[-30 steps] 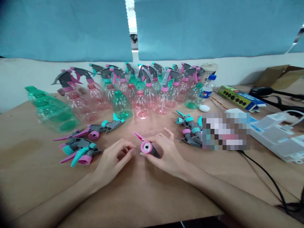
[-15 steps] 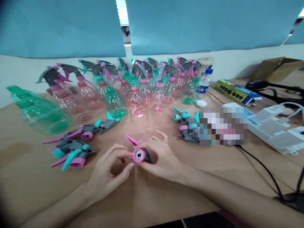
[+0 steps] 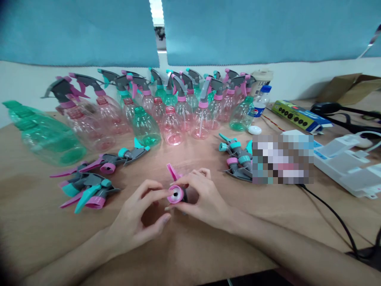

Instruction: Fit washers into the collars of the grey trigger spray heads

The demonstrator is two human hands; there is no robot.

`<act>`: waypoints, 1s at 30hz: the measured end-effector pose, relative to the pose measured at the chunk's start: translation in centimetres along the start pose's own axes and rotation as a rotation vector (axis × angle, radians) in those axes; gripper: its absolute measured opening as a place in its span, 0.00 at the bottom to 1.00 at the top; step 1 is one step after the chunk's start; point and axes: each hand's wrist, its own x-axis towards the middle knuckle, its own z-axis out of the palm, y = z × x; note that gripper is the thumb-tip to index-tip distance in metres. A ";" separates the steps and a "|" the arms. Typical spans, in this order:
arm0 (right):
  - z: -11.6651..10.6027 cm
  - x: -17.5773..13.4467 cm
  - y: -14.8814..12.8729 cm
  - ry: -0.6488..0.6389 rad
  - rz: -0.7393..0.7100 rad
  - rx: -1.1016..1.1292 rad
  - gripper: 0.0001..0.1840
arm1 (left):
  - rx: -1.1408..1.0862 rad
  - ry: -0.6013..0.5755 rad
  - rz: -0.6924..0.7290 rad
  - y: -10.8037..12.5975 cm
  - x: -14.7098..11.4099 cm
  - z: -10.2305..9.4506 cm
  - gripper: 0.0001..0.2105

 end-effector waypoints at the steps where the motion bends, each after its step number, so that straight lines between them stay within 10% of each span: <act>1: 0.0 0.0 0.0 -0.001 -0.002 0.001 0.14 | 0.006 -0.012 -0.003 0.0 0.0 0.0 0.18; 30: 0.1 -0.7 0.4 -0.115 -0.243 -0.044 0.15 | 0.245 0.015 0.200 -0.4 1.0 -1.2 0.10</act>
